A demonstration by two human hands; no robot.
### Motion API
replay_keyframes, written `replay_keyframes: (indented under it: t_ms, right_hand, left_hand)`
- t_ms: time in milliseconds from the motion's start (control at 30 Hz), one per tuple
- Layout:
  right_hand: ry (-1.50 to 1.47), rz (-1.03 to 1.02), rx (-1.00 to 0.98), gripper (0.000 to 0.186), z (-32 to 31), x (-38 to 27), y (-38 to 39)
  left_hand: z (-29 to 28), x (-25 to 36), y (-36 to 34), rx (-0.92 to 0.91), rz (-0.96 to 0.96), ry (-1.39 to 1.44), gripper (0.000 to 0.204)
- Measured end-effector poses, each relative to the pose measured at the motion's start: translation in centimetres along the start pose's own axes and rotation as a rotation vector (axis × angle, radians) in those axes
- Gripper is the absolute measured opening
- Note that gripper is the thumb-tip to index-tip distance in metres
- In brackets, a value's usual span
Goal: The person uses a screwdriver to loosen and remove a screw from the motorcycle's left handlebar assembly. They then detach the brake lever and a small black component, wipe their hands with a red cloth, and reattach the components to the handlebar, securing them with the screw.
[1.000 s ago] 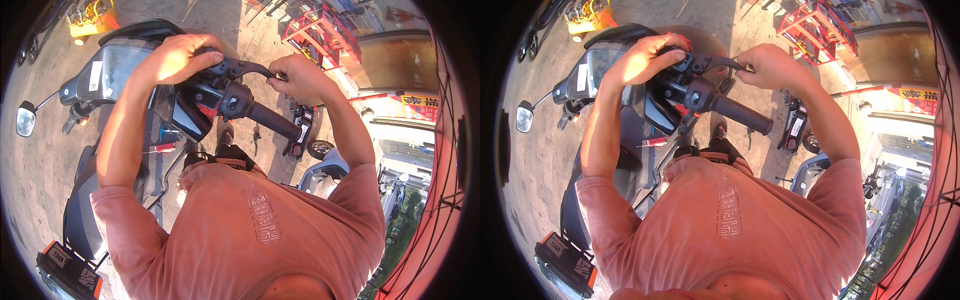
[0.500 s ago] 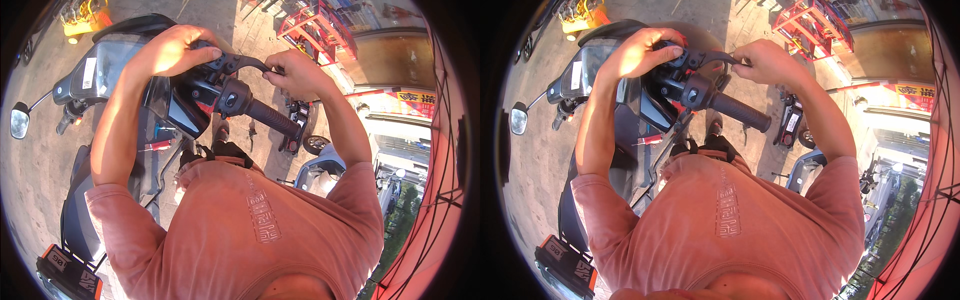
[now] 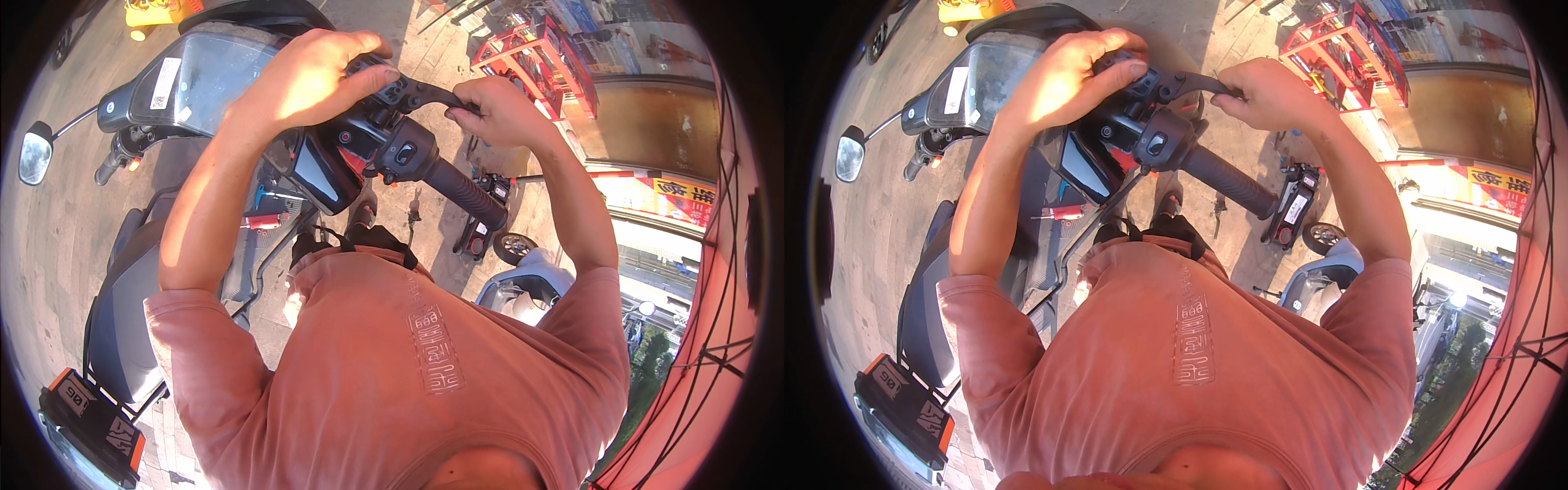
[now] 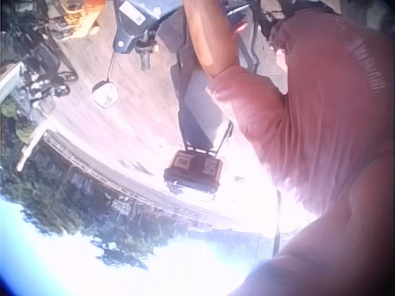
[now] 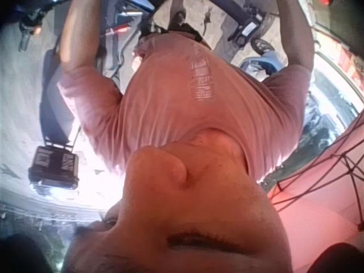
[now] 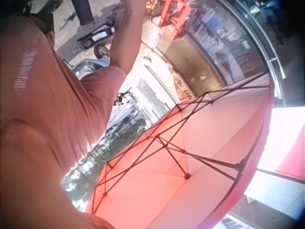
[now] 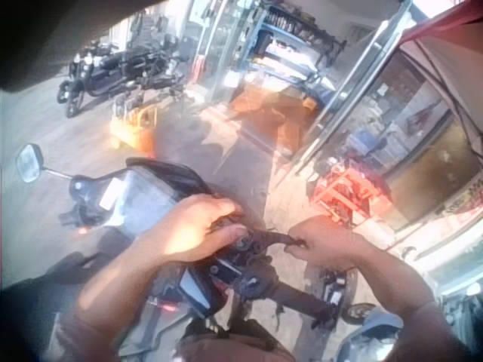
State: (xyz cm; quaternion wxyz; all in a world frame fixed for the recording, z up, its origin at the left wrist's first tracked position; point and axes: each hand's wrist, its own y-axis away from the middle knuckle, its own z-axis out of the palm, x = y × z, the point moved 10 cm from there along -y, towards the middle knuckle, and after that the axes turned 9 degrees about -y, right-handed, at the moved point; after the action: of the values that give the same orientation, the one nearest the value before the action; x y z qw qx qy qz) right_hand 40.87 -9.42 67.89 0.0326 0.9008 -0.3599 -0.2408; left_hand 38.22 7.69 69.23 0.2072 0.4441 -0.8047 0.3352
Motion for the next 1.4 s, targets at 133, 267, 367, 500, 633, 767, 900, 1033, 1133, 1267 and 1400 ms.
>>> replay_keyframes:
  t_ms: [133, 267, 367, 500, 633, 767, 900, 1033, 1133, 1267, 1400]
  right_hand:
    - [-0.033, 0.082, -0.048, 0.019, 0.3, 0.4, 0.1]
    - [-0.068, 0.094, -0.038, 0.017, 0.2, 0.2, 0.0]
    - [-0.052, 0.101, -0.067, 0.014, 0.4, 0.6, 0.3]
    - [-0.165, 0.184, -0.093, 0.006, 0.2, 2.4, 1.1]
    - [-0.188, 0.066, 0.011, 0.008, -1.0, 2.5, 1.7]
    - [-0.229, 0.170, 0.041, 0.010, -0.7, 4.2, 2.3]
    - [-0.262, 0.239, 0.076, 0.011, -0.8, 5.1, 3.1]
    - [-0.287, 0.262, 0.103, 0.013, -1.5, 5.4, 4.0]
    - [-0.297, 0.262, 0.117, 0.014, -2.1, 5.4, 4.3]
    - [-0.311, 0.256, 0.129, 0.015, -1.8, 5.1, 4.2]
    - [-0.364, 0.300, 0.147, 0.017, -1.1, 5.4, 3.9]
  left_hand:
    - [-5.7, -3.6, 10.0, 0.692, -0.048, 0.190, 0.020]
    - [-0.3, -15.8, 29.9, 1.256, -0.645, 0.492, 0.014]
    - [16.6, -23.1, 43.6, 1.149, -1.379, 0.696, 0.016]
    - [36.3, -26.5, 50.5, 0.744, -1.653, 0.641, 0.026]
    - [47.0, -30.0, 47.3, 0.486, -1.664, 0.437, 0.030]
    - [52.4, -32.9, 42.7, 0.428, -1.704, 0.462, 0.032]
    - [55.8, -32.3, 41.1, 0.505, -1.739, 0.514, 0.032]
    - [56.6, -29.8, 42.1, 0.516, -1.724, 0.563, 0.029]
    - [55.5, -27.9, 43.8, 0.467, -1.798, 0.512, 0.025]
    - [50.2, -31.3, 43.4, 0.357, -1.649, 0.147, 0.027]
    - [46.9, -35.4, 42.1, 0.472, -1.577, 0.113, 0.025]
